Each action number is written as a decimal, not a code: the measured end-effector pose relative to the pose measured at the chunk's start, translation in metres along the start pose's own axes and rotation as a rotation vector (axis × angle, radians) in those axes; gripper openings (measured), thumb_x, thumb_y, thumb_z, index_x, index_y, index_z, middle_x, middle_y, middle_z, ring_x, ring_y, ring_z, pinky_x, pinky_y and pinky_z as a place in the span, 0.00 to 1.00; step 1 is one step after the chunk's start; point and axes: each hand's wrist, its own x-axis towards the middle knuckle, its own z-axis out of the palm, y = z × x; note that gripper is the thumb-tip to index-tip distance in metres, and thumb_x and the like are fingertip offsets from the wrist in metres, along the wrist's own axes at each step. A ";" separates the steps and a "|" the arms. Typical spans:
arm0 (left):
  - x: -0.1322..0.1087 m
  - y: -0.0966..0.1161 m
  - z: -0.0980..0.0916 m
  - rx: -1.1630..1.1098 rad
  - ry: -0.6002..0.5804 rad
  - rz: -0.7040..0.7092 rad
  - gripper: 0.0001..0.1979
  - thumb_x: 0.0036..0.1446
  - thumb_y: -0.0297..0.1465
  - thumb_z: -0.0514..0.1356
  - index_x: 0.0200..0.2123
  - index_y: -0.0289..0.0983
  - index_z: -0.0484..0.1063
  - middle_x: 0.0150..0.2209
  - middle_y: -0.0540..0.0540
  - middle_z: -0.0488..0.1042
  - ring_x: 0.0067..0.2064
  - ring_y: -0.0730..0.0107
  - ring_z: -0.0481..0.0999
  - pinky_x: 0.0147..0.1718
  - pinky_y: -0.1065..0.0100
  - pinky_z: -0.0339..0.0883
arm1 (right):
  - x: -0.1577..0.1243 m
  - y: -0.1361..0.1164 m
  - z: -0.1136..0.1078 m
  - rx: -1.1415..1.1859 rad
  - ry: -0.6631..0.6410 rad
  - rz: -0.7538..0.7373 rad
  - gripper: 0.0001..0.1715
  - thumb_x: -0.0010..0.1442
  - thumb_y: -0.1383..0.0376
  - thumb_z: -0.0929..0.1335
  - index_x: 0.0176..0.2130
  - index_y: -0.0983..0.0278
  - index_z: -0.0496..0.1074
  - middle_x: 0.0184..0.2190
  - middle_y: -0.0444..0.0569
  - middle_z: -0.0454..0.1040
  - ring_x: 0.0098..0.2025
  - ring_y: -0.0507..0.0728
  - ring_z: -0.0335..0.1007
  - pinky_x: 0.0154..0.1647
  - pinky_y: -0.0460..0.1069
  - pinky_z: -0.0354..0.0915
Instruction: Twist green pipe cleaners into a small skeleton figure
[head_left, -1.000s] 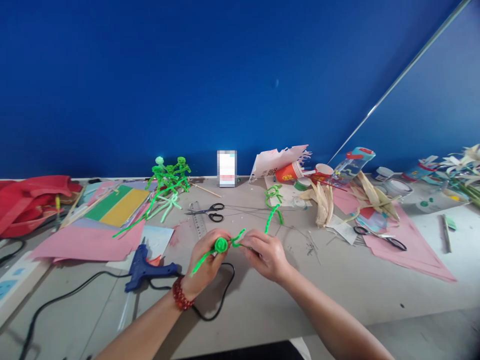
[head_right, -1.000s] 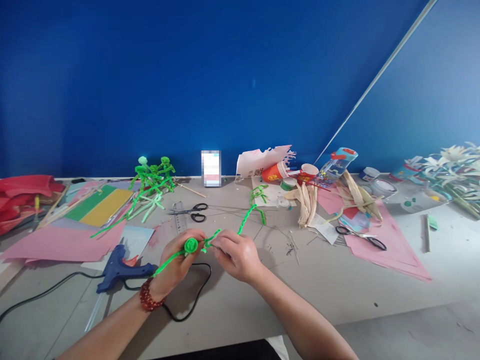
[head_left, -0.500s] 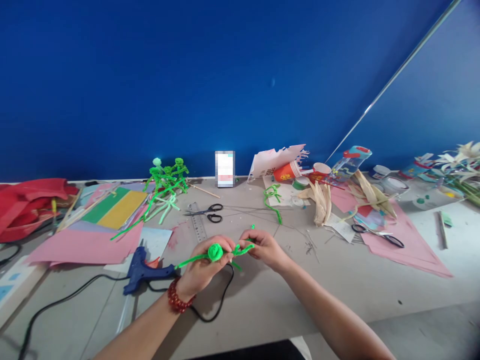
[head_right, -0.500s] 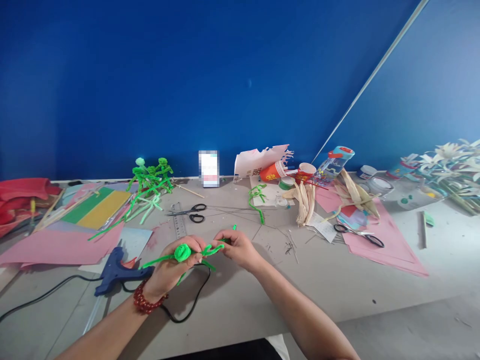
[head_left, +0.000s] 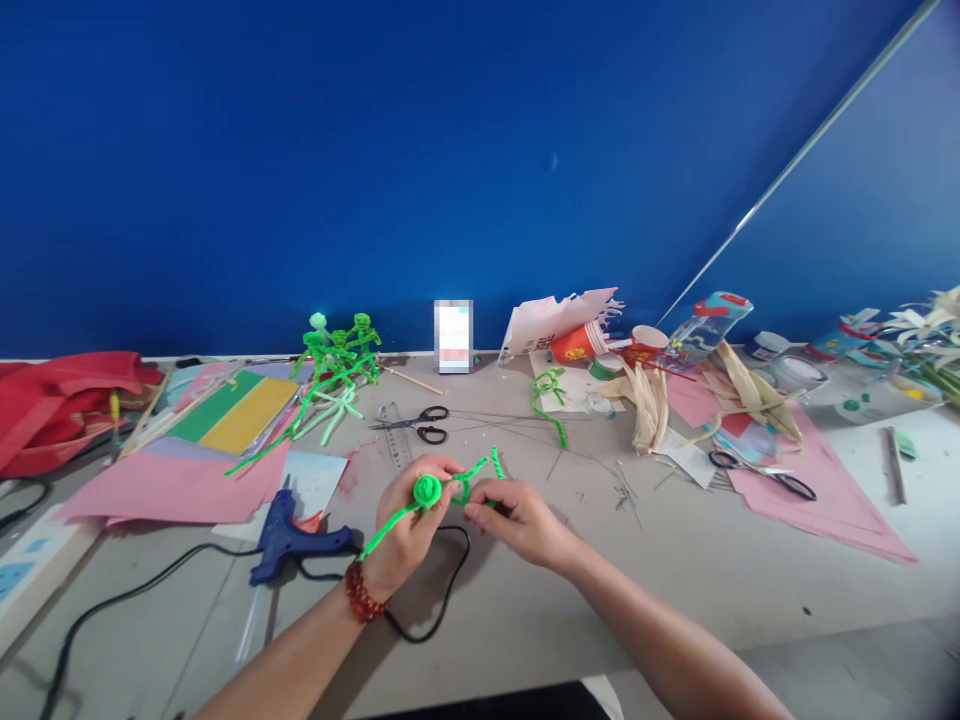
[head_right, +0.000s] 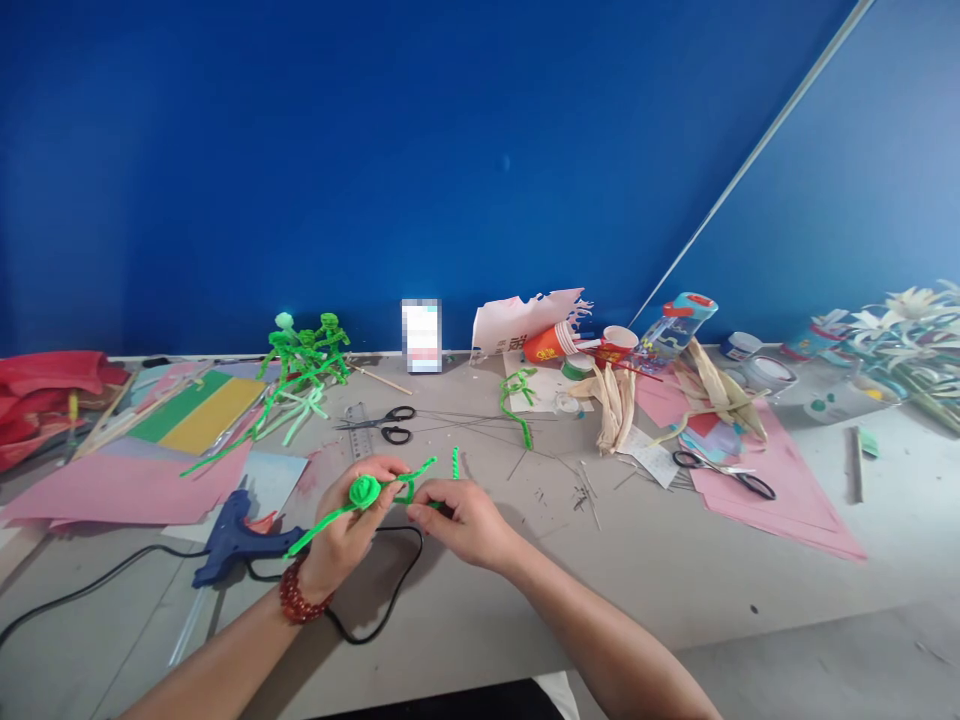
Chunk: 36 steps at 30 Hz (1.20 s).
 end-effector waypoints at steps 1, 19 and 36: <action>-0.001 -0.001 0.000 0.006 -0.017 0.007 0.06 0.62 0.33 0.57 0.36 0.40 0.72 0.39 0.41 0.78 0.40 0.61 0.77 0.39 0.63 0.73 | 0.000 -0.001 0.000 -0.012 -0.001 -0.006 0.18 0.65 0.58 0.64 0.26 0.64 0.67 0.25 0.43 0.68 0.28 0.50 0.61 0.29 0.44 0.56; -0.005 -0.007 0.005 0.075 -0.089 0.076 0.03 0.62 0.27 0.56 0.35 0.39 0.68 0.38 0.45 0.76 0.38 0.66 0.76 0.38 0.67 0.71 | -0.006 -0.009 -0.002 -0.358 0.010 -0.145 0.09 0.64 0.63 0.64 0.33 0.62 0.69 0.27 0.44 0.70 0.26 0.50 0.62 0.26 0.43 0.56; -0.004 -0.001 0.002 -0.258 -0.306 0.019 0.02 0.61 0.27 0.58 0.34 0.38 0.68 0.37 0.45 0.75 0.33 0.70 0.76 0.33 0.68 0.71 | 0.006 -0.002 -0.027 -0.071 0.159 0.111 0.19 0.57 0.52 0.71 0.26 0.65 0.71 0.23 0.44 0.68 0.23 0.49 0.58 0.23 0.44 0.54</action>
